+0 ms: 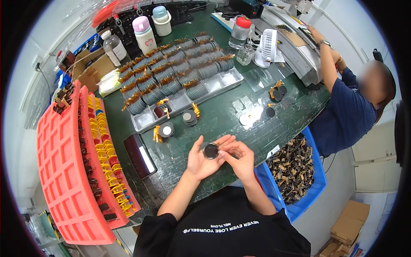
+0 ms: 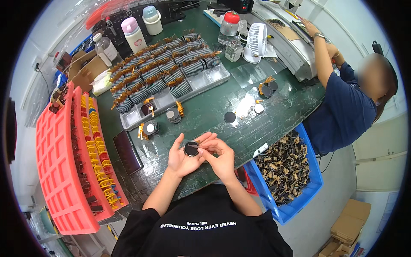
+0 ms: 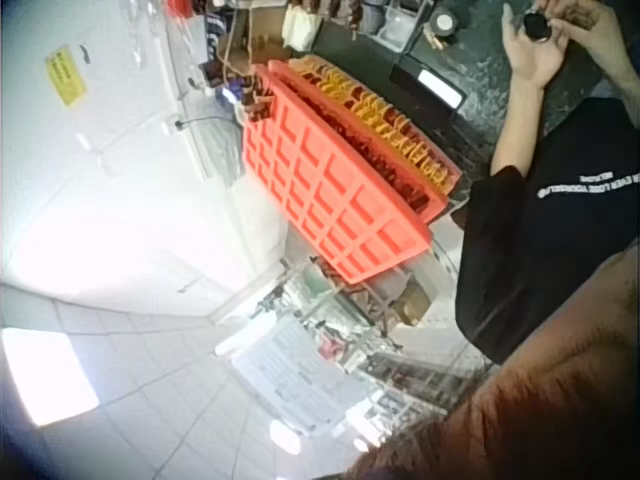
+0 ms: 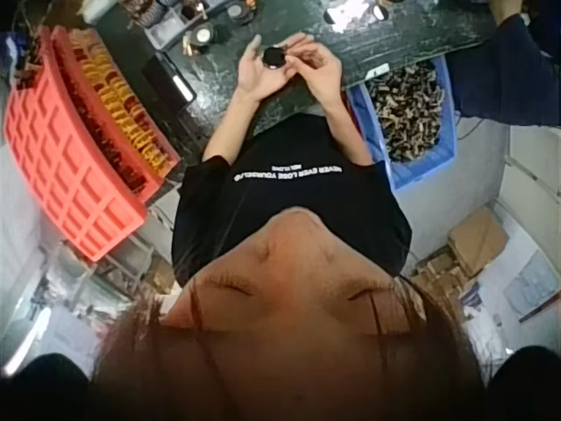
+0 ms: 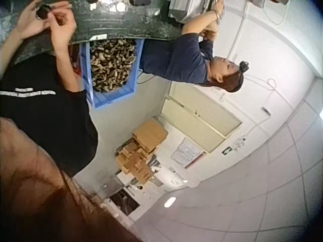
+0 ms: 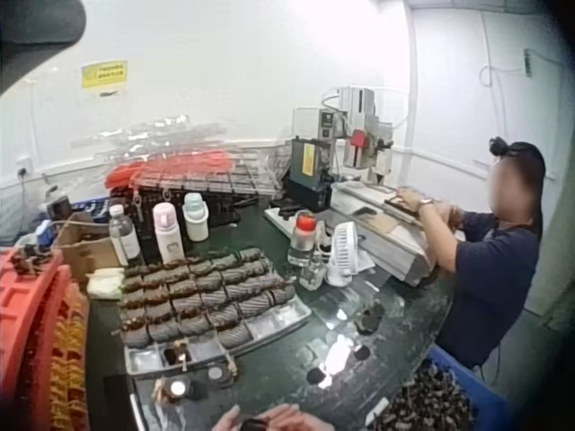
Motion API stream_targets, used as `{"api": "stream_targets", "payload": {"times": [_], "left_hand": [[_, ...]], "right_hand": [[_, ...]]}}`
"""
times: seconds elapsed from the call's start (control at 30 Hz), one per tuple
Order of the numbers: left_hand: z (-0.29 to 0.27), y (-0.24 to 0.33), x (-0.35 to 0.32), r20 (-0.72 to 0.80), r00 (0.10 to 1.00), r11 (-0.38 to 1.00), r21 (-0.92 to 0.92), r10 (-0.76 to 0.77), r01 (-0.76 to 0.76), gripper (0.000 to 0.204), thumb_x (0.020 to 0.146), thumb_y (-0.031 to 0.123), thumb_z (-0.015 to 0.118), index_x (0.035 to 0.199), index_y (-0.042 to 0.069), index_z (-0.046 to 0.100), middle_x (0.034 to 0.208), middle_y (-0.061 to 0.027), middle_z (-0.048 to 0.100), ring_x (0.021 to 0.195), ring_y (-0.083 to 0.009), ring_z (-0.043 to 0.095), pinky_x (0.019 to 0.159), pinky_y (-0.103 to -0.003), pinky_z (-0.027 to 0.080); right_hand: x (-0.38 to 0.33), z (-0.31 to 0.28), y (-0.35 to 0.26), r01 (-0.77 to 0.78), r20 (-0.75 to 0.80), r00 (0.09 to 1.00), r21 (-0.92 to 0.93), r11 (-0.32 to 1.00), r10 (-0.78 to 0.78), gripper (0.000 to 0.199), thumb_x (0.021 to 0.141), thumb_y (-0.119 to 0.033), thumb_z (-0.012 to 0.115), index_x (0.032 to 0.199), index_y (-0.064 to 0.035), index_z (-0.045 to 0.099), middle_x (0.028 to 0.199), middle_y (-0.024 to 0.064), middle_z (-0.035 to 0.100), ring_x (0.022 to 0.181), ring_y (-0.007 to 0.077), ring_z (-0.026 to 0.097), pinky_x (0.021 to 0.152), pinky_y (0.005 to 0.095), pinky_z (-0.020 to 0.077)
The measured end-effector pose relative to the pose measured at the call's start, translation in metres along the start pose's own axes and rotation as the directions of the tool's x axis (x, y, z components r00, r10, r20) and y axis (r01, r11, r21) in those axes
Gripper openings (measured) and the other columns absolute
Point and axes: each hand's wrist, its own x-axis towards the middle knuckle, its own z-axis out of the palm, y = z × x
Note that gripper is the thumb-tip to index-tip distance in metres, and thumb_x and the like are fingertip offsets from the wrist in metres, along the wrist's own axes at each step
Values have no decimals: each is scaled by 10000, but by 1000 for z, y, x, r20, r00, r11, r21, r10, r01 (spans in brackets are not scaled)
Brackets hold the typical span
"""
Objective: Assembling small electronic components by manually attaching metal rings and wires at a factory workstation.
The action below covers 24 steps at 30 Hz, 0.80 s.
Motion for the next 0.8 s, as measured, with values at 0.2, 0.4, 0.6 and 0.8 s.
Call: {"api": "stream_targets", "payload": {"times": [0.2, 0.4, 0.6, 0.8], "left_hand": [[0, -3, 0, 0, 1000, 998, 58, 14, -13, 755, 949, 520, 292, 1413, -73, 246, 1487, -187, 272, 1356, -273, 309, 1125, -358, 254], [1, -4, 1, 14, 1000, 995, 103, 17, -18, 751, 947, 529, 280, 1414, -59, 266, 1489, -165, 283, 1350, -266, 315, 1130, -358, 234], [-1, -3, 5, 11, 1000, 992, 120, 27, -28, 753, 948, 530, 274, 1419, -57, 260, 1494, -164, 271, 1356, -275, 303, 1134, -365, 225], [0, -5, 3, 20, 999, 992, 118, 37, -39, 750, 947, 521, 276, 1424, -57, 244, 1501, -173, 250, 1362, -289, 288, 1146, -381, 201]], "right_hand": [[-1, 3, 8, -10, 4, 1000, 58, 998, 10, 184, 771, 7, 721, 914, -3, 606, 883, 56, 665, 809, 106, 629, 744, 237, 491], [0, 6, 10, 16, -32, 999, 76, 997, -13, 191, 774, 5, 718, 929, -3, 605, 856, 54, 663, 749, 87, 605, 681, 216, 468], [4, 9, 12, 23, -59, 998, 8, 1000, -22, 199, 774, 2, 718, 935, -2, 602, 839, 58, 670, 725, 80, 604, 646, 202, 458], [3, 9, 11, 30, -70, 997, -13, 999, -31, 232, 763, 34, 716, 952, -5, 587, 830, 51, 661, 731, 75, 598, 650, 209, 453]]}}
